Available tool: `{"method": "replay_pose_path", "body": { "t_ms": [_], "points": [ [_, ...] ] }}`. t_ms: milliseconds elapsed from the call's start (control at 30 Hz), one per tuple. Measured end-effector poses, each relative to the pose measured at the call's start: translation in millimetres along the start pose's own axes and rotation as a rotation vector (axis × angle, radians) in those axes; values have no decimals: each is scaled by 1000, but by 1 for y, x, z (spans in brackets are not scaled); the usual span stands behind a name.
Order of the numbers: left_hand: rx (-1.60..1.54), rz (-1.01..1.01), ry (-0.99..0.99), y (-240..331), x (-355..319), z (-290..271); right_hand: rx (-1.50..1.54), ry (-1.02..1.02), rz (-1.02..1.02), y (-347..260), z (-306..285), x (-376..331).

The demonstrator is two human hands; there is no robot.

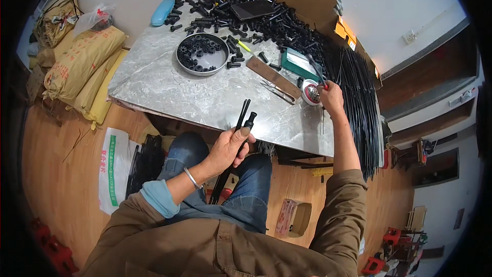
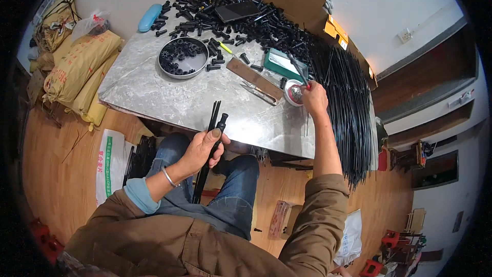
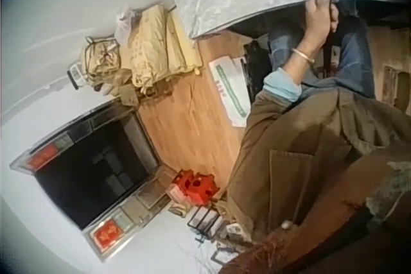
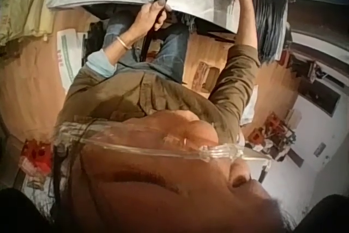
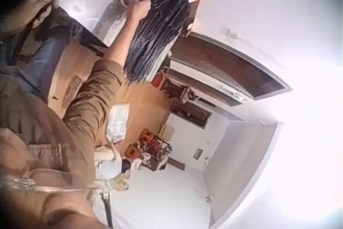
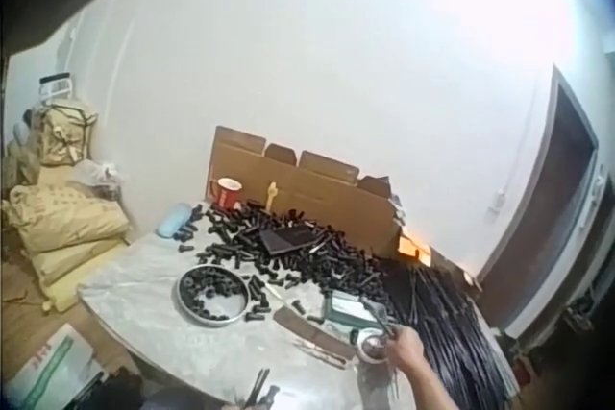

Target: Organizing and assembling wire harnesses by grouping bundles of wires and attaching connectors.

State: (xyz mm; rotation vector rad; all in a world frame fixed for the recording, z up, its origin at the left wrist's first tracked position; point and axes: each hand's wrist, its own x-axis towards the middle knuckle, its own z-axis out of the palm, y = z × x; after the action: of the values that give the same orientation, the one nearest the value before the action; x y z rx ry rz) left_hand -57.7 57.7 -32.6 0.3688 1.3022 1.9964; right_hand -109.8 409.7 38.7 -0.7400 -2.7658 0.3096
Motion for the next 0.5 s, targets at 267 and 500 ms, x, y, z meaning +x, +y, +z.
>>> {"method": "replay_pose_path", "body": {
  "t_ms": [267, 500],
  "points": [
    [28, 44, 28, 7, -20, 14, 514, -177, 87, -26, -33, -46],
    [2, 208, 157, 19, -35, 28, 1452, -657, 81, -81, -9, -177]
  ]
}}
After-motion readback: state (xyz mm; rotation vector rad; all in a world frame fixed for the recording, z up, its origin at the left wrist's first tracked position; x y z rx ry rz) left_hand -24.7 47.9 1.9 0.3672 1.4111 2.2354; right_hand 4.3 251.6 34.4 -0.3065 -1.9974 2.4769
